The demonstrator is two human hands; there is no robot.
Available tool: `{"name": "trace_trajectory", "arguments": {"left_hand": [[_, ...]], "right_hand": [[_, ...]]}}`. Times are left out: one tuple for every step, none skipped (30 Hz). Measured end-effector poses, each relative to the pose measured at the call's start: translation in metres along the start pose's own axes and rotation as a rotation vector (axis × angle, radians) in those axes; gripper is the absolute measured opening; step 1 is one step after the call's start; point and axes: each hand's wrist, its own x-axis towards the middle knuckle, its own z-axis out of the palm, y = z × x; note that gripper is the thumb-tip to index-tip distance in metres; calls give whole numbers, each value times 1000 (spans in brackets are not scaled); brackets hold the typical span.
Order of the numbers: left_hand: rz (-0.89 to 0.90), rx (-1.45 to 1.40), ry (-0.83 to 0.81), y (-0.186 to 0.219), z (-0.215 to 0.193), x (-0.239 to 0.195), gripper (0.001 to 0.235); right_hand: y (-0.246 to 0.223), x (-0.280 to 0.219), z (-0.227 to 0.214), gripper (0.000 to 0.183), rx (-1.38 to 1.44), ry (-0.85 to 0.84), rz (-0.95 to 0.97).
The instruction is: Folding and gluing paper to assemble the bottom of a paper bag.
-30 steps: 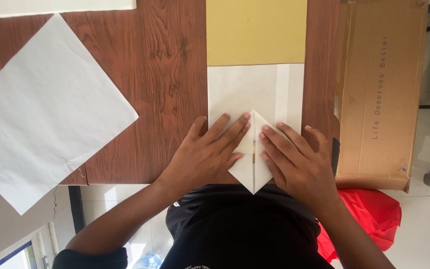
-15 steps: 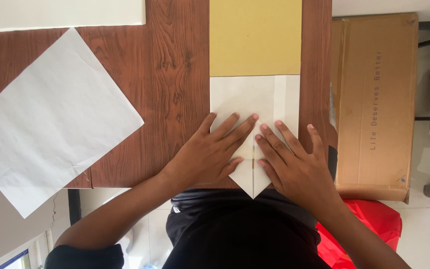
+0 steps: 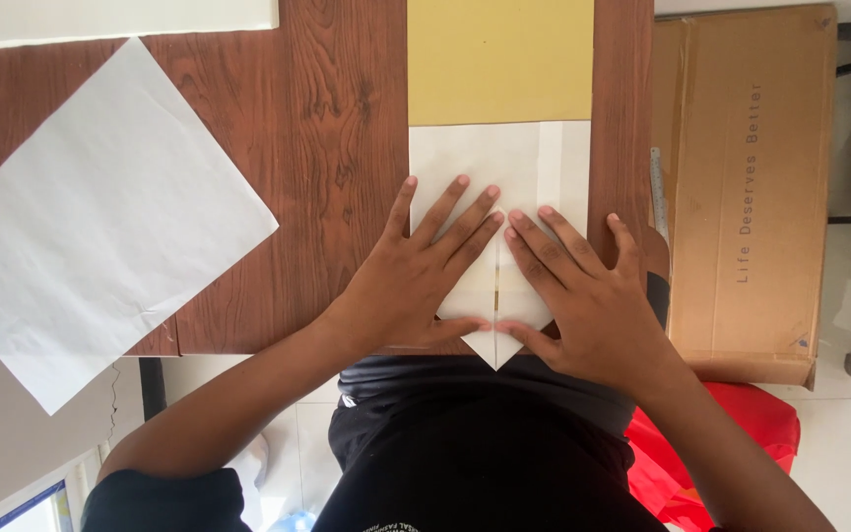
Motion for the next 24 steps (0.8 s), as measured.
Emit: {"name": "trace_trajectory", "arguments": {"left_hand": [[-1,-5,-3,2,0,0,102],[-18,-17,-16,4,1,0,112],[-38,-23,-21,5,2,1,122],[-41,-22,-17,6,2,1,122],[-52,11,-41,9,2,1,131],[-64,45,-65,11,2,0,140],[-65,43,-67,13,3,-1,140],[-77,39,-86,15,4,-1,145],[-93,50,-93,13,3,1,150],[-100,63,-84,13,4,1,150],[-94,26,-71,12,3,1,148],[-87,-10,-56,12,3,0,147],[-103,-2,-50,12,3,-2,147],[-112,25,-52,13,5,-3,149],[-112,52,-50,13,6,-2,150],[-121,60,-39,14,7,-3,150],[-132,49,-16,14,8,-3,150],[-142,37,7,15,9,-3,151],[-145,40,13,15,10,-4,151],[-156,36,16,16,10,-5,150],[-164,30,19,16,11,-5,150],[-162,33,25,16,12,-5,150],[-176,13,41,16,13,-5,150],[-190,-7,56,16,13,-6,150]], "right_hand": [[0,-1,-1,83,3,-5,1],[-1,-1,-2,90,18,-27,-3],[1,1,-3,97,27,-43,-10],[3,1,-2,97,24,-42,-14],[3,-1,-2,105,46,-62,-17],[4,-2,-2,113,68,-82,-19],[2,-3,-2,113,70,-84,-20],[0,-4,-3,123,71,-98,-20],[2,1,-3,133,63,-97,-27],[1,-1,-2,133,56,-84,-37],[2,-2,-1,134,55,-88,-31],[2,-3,1,135,55,-92,-24],[2,-2,1,135,52,-85,-42],[2,-1,1,136,55,-88,-47],[4,0,1,138,52,-89,-43],[6,0,0,138,44,-81,-54],[8,1,0,143,80,-115,-58],[10,2,0,148,117,-150,-62],[16,4,-1,148,112,-147,-66],[23,6,-1,131,173,-190,-74],[30,8,-2,114,232,-233,-77],[42,14,-2,114,226,-230,-76],[54,20,-4,80,469,-100,40],[66,26,-5,50,709,33,158]]}}
